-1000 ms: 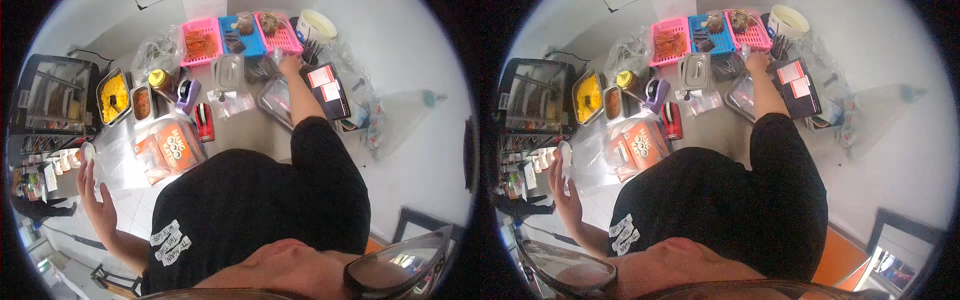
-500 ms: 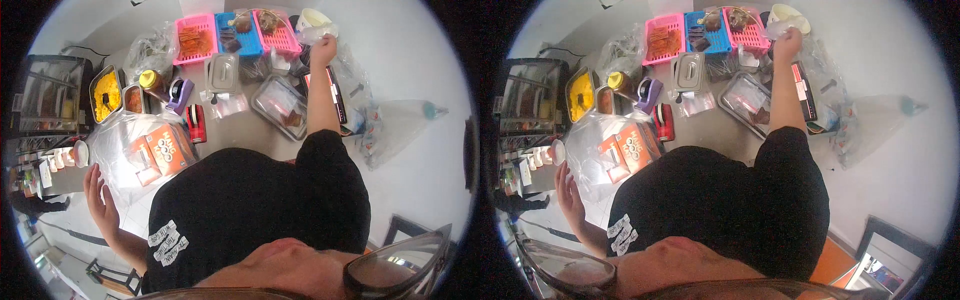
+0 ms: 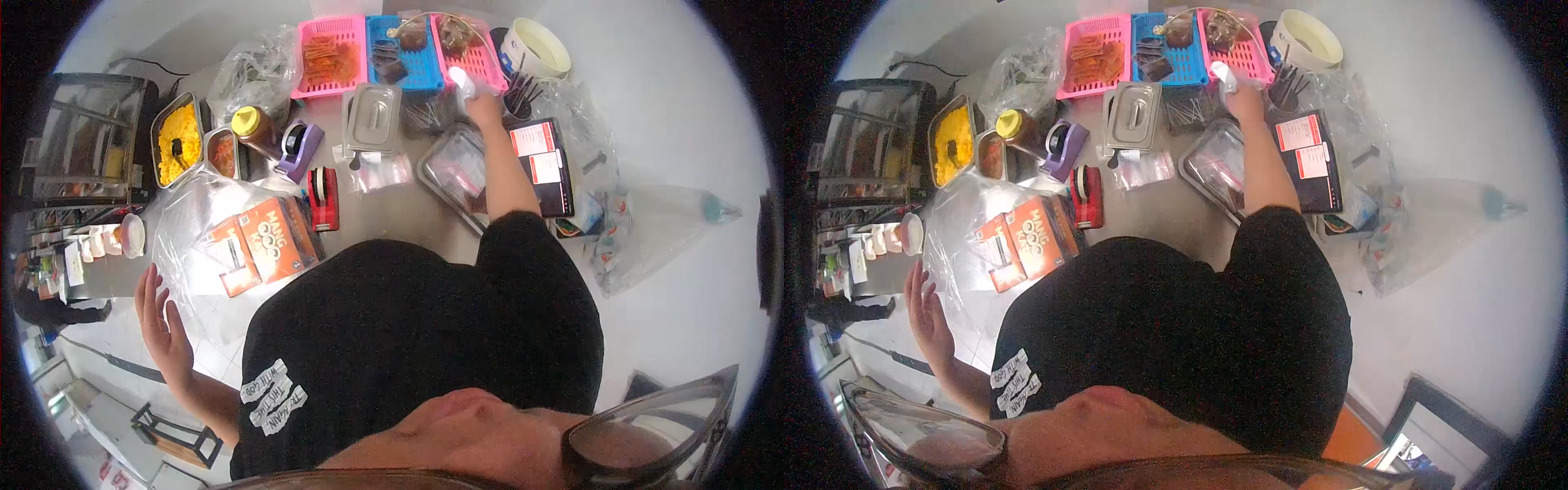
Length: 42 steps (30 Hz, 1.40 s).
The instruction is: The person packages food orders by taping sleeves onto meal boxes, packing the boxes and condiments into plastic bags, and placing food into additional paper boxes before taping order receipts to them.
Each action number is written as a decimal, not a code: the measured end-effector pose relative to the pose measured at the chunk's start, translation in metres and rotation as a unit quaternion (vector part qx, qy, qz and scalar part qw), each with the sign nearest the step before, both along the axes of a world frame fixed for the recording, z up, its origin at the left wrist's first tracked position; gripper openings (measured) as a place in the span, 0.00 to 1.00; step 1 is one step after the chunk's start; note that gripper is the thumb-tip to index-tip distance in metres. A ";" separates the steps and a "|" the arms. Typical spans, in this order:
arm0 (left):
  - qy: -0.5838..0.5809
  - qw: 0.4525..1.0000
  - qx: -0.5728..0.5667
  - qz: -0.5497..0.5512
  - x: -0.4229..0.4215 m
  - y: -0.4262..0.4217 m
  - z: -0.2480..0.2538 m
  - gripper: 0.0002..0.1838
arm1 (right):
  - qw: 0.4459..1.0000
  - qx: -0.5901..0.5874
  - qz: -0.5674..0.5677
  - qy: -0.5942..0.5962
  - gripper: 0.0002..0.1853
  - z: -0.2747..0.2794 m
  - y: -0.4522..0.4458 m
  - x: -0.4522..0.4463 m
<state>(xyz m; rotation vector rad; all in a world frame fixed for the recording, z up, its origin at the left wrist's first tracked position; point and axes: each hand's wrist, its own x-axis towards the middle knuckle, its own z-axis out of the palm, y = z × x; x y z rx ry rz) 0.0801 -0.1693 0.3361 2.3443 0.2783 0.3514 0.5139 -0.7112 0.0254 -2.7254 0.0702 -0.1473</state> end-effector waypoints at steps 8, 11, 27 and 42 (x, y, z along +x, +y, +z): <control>0.026 0.946 -0.246 -0.208 0.069 -0.099 0.013 0.33 | 0.773 0.540 0.306 0.135 0.11 0.242 0.117 -0.156; 0.009 0.964 -0.185 -0.193 0.095 -0.136 -0.003 0.37 | 0.739 0.515 0.432 0.042 0.13 0.289 0.185 -0.223; 0.028 0.916 -0.392 -0.078 0.068 -0.156 -0.007 0.20 | 0.813 0.306 0.423 -0.258 0.09 0.320 0.194 -0.292; 0.058 0.922 -0.379 -0.055 0.059 -0.144 -0.019 0.28 | 0.806 0.369 0.395 -0.242 0.04 0.325 0.194 -0.294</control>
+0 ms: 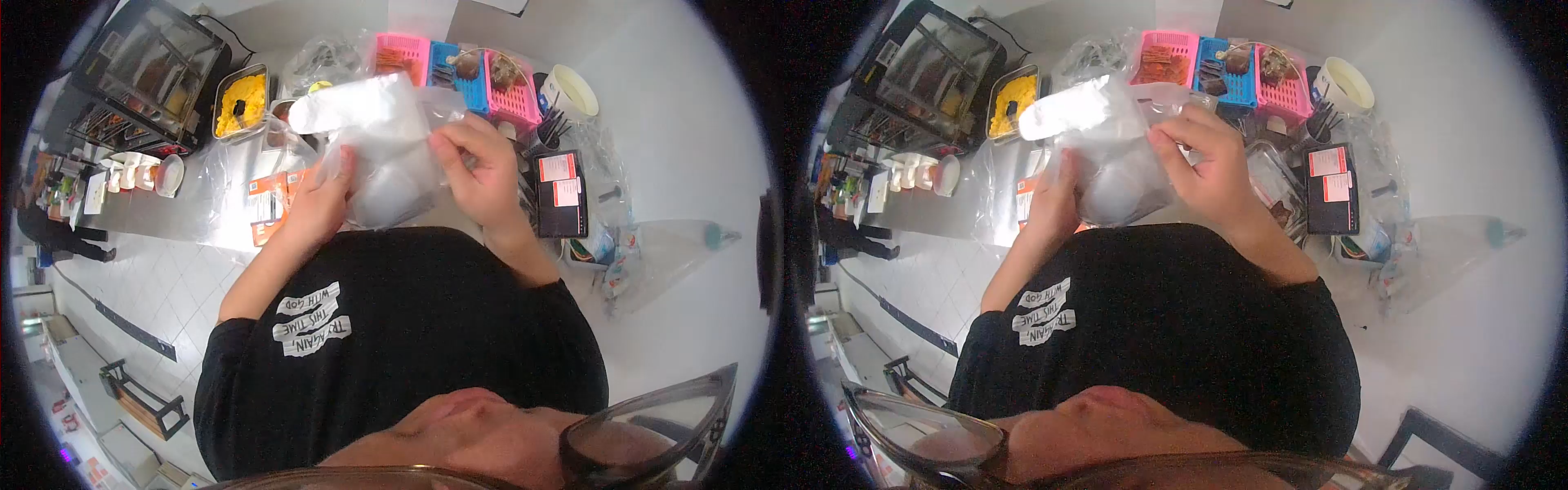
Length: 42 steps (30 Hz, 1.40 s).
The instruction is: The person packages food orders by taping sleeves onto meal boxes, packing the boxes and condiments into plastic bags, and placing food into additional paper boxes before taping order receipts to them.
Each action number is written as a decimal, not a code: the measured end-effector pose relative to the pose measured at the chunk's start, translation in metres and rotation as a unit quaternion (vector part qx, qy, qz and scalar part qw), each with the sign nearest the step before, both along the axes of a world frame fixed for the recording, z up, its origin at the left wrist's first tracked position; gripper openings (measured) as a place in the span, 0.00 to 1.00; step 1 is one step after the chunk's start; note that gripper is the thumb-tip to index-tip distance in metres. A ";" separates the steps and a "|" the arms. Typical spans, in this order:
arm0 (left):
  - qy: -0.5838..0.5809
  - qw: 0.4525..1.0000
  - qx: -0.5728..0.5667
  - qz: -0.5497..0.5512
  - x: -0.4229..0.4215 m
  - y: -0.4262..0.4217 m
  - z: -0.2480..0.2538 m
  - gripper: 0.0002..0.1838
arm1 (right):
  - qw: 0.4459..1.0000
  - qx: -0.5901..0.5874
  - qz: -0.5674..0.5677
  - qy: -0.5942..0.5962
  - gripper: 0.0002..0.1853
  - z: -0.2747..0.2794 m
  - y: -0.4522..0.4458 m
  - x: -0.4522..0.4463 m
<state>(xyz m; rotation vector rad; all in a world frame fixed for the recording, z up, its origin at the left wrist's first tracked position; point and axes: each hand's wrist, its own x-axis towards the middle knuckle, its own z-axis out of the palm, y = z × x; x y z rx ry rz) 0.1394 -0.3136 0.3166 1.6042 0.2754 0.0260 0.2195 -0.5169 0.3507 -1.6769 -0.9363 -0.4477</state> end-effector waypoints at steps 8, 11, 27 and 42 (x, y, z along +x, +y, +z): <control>-0.051 0.997 -0.034 -0.056 0.000 0.010 -0.019 0.39 | 0.989 -0.005 -0.095 -0.110 0.03 0.007 0.000 0.000; -0.040 0.997 -0.059 -0.032 0.002 0.011 -0.025 0.39 | 0.983 0.003 -0.145 -0.110 0.03 0.005 -0.007 0.005; -0.057 0.967 -0.242 -0.048 -0.001 -0.005 0.003 0.36 | 0.972 0.017 -0.234 0.021 0.07 -0.014 -0.051 0.059; -0.009 0.979 -0.169 -0.111 0.003 0.003 -0.009 0.38 | 0.995 -0.024 0.061 0.071 0.07 -0.003 -0.006 0.006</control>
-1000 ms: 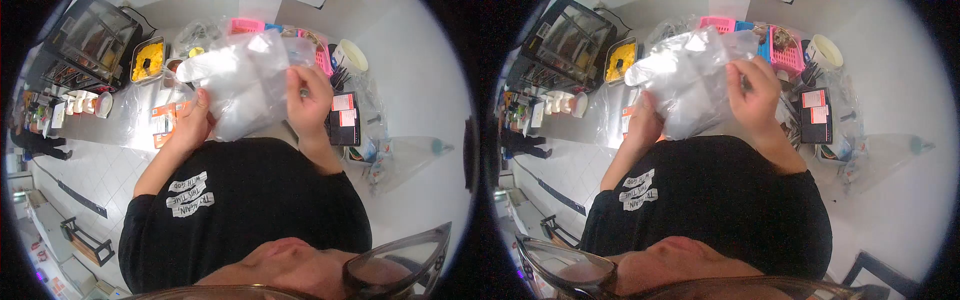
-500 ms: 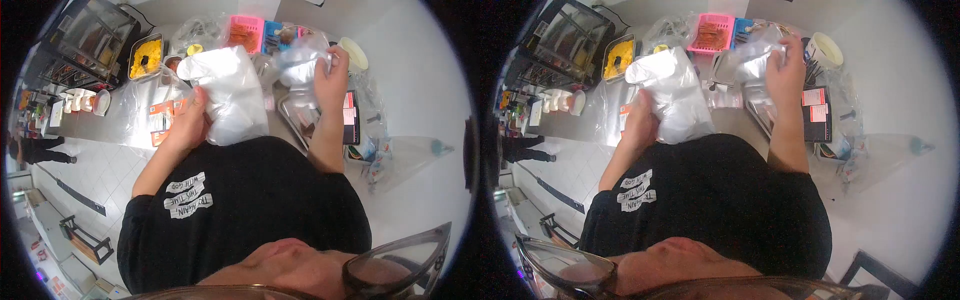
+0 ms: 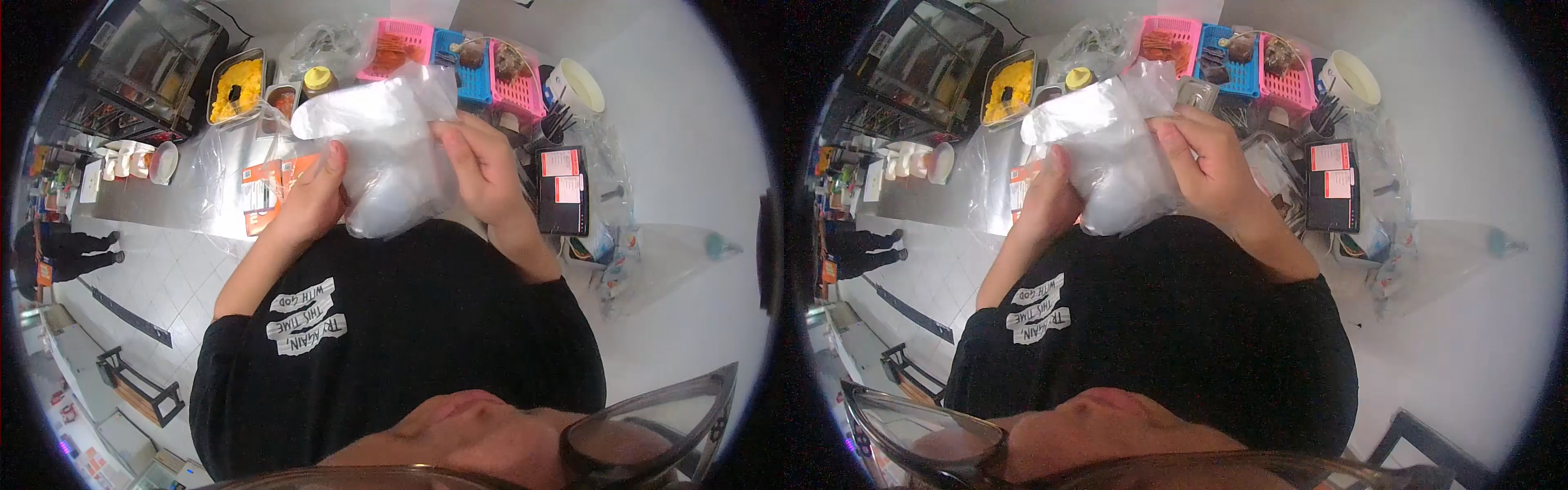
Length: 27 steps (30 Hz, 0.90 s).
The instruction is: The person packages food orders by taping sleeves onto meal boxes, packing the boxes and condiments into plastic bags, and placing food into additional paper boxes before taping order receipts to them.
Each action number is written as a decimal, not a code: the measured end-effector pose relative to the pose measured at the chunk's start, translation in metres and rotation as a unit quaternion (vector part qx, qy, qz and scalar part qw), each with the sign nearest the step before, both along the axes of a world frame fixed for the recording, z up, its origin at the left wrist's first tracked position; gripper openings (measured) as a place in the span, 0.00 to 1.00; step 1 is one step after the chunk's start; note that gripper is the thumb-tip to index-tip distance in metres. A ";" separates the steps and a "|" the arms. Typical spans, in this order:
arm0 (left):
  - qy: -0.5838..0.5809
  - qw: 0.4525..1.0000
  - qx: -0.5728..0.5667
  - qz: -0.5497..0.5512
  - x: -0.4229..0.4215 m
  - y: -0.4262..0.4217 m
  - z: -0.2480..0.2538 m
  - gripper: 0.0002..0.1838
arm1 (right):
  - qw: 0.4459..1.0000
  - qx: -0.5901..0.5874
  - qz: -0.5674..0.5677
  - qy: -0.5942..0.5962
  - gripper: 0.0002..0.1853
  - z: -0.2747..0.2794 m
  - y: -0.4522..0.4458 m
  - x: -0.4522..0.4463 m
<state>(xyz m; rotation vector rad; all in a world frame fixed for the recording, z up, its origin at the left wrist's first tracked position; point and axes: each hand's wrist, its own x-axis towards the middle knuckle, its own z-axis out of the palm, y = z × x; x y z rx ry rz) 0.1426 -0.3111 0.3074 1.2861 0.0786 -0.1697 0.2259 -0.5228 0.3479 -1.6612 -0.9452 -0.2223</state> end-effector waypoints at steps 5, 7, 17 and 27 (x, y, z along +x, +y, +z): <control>-0.020 1.000 0.013 -0.003 0.001 -0.003 0.002 0.41 | 0.998 -0.064 -0.016 -0.016 0.09 0.003 -0.002 0.000; -0.008 0.999 0.037 0.014 0.002 -0.002 -0.004 0.41 | 0.998 -0.057 -0.017 0.002 0.10 -0.005 -0.003 0.003; 0.027 0.997 0.075 -0.012 0.010 0.016 -0.028 0.40 | 0.990 -0.028 -0.131 -0.033 0.10 -0.014 -0.010 0.015; 0.017 0.997 0.060 0.052 0.017 0.007 -0.021 0.41 | 0.942 0.090 -0.311 0.086 0.09 -0.034 -0.052 0.055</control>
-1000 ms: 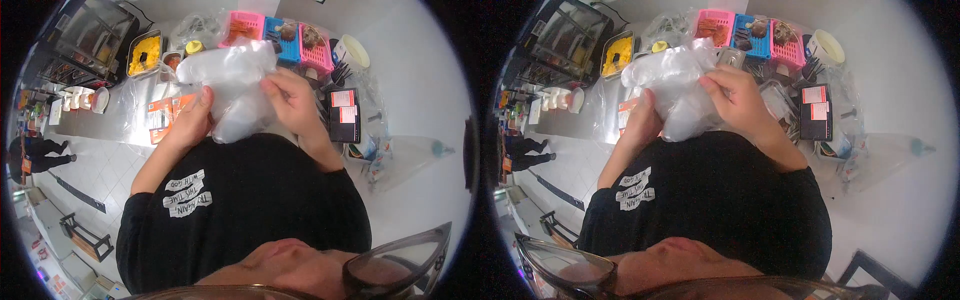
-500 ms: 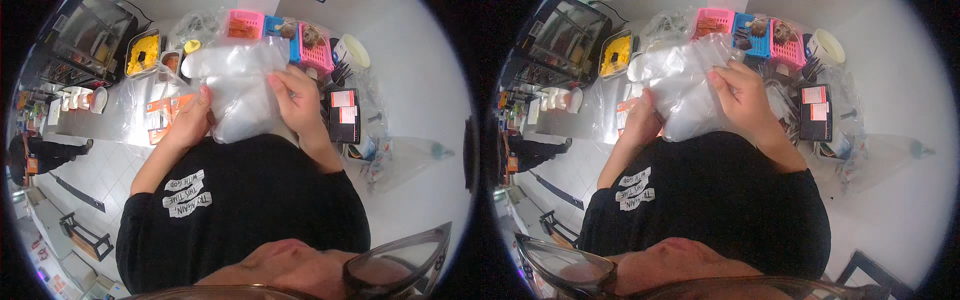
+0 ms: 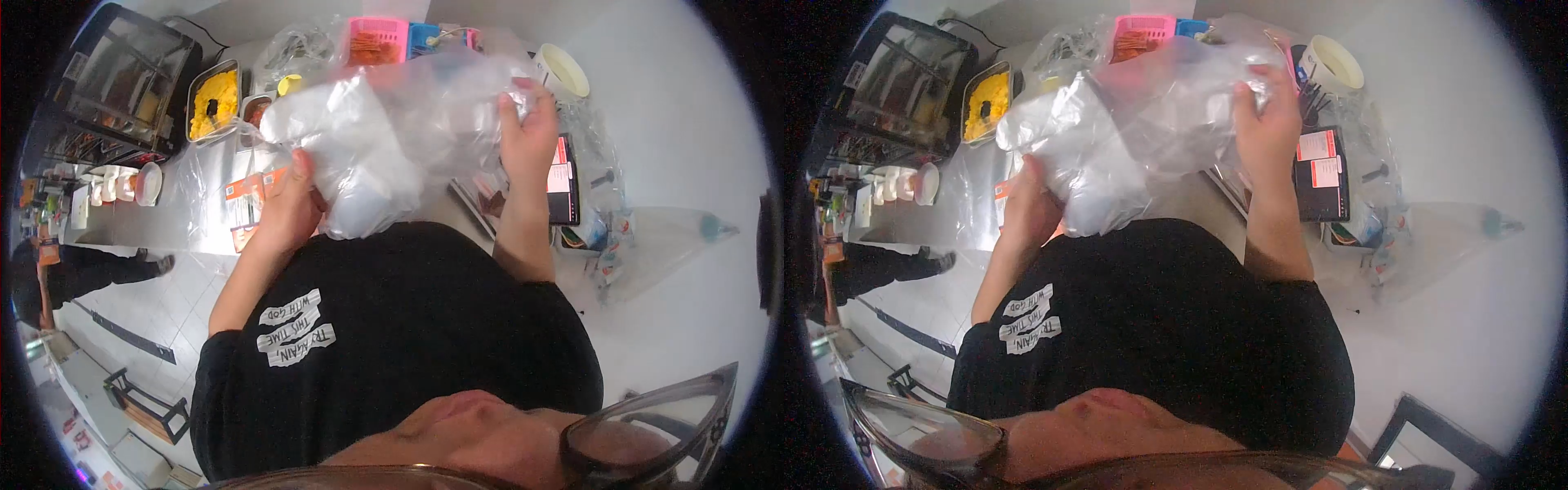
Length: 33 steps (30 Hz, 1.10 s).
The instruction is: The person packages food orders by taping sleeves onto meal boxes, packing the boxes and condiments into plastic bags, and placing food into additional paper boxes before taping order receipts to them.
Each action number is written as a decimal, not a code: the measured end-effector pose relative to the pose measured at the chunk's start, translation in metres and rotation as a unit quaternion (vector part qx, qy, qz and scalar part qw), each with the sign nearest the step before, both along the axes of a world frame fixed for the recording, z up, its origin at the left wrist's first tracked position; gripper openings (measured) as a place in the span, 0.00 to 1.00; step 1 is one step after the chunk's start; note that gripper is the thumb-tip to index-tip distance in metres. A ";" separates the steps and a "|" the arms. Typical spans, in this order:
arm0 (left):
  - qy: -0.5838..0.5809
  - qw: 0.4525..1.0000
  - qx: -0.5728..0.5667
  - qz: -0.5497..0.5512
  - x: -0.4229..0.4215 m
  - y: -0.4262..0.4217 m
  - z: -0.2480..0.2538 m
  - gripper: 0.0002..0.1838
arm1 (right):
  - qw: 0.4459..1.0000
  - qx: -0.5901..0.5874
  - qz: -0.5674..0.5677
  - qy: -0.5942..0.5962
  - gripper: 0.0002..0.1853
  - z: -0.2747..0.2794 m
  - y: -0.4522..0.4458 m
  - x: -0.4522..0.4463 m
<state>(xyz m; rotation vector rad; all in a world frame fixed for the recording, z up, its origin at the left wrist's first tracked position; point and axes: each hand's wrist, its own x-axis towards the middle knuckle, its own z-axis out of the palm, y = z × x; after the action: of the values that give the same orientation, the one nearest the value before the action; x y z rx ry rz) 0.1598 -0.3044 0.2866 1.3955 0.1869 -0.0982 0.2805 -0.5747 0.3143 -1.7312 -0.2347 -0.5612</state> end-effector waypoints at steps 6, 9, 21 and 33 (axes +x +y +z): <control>-0.001 0.988 -0.154 -0.028 0.001 -0.009 0.015 0.32 | 0.978 -0.155 -0.051 -0.127 0.11 -0.009 -0.018 0.008; 0.002 0.994 -0.105 -0.033 0.001 -0.012 0.017 0.35 | 0.992 -0.088 0.012 -0.084 0.10 -0.011 -0.008 0.004; -0.011 0.994 -0.029 0.105 0.001 -0.017 0.009 0.38 | 0.988 -0.138 0.007 0.070 0.11 -0.032 0.004 0.020; -0.093 0.979 0.136 -0.122 0.010 -0.006 0.012 0.37 | 0.968 -0.195 0.102 0.119 0.07 -0.055 0.009 0.045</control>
<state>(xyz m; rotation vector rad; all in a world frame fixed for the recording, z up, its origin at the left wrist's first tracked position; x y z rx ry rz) 0.1696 -0.3102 0.2988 1.6869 -0.1333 -0.1484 0.3259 -0.5659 0.2590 -2.1043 -0.3648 -0.1576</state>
